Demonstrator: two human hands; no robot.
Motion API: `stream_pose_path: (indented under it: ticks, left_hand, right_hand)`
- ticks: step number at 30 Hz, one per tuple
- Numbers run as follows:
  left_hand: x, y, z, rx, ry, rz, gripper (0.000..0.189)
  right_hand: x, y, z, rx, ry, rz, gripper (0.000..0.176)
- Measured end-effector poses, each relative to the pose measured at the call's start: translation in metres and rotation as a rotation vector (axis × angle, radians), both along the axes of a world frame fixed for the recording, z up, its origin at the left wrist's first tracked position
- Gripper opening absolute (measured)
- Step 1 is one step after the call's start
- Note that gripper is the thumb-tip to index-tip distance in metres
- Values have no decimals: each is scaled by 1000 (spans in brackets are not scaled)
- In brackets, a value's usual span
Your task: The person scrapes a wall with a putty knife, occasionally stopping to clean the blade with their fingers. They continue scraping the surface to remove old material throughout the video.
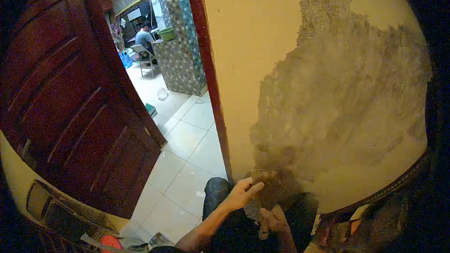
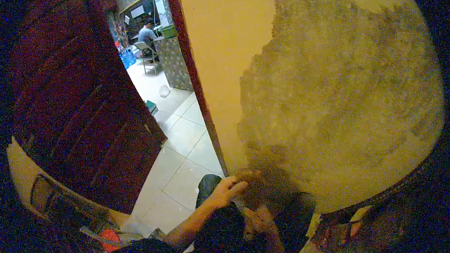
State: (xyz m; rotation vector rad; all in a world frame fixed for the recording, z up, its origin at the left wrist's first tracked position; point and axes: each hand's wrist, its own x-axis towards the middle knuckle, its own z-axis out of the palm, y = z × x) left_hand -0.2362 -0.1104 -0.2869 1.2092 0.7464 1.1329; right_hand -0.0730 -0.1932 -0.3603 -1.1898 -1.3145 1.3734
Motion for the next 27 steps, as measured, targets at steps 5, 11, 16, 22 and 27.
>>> stream_pose_path:
  ticks: [5, 11, 16, 22, 27]
  left_hand:
    - [-24, 12, 28, 61, 216, 259, 25]
    - [-19, 6, 28, 202, 89, 389, 25]
    - [-36, 0, 29, 180, 270, 124, 26]
    - [-31, -5, 57, 452, 293, -233, 22]
    - [-19, -12, 60, 527, 298, -376, 24]
  right_hand:
    - [-7, -3, 46, -22, -15, 196, 29]
    - [-18, -11, 60, 139, -105, -114, 24]
    - [-4, -8, 69, 250, -304, 21, 28]
    - [14, 3, 115, 329, -557, 252, 38]
    - [15, -6, 124, 351, -452, 217, 50]
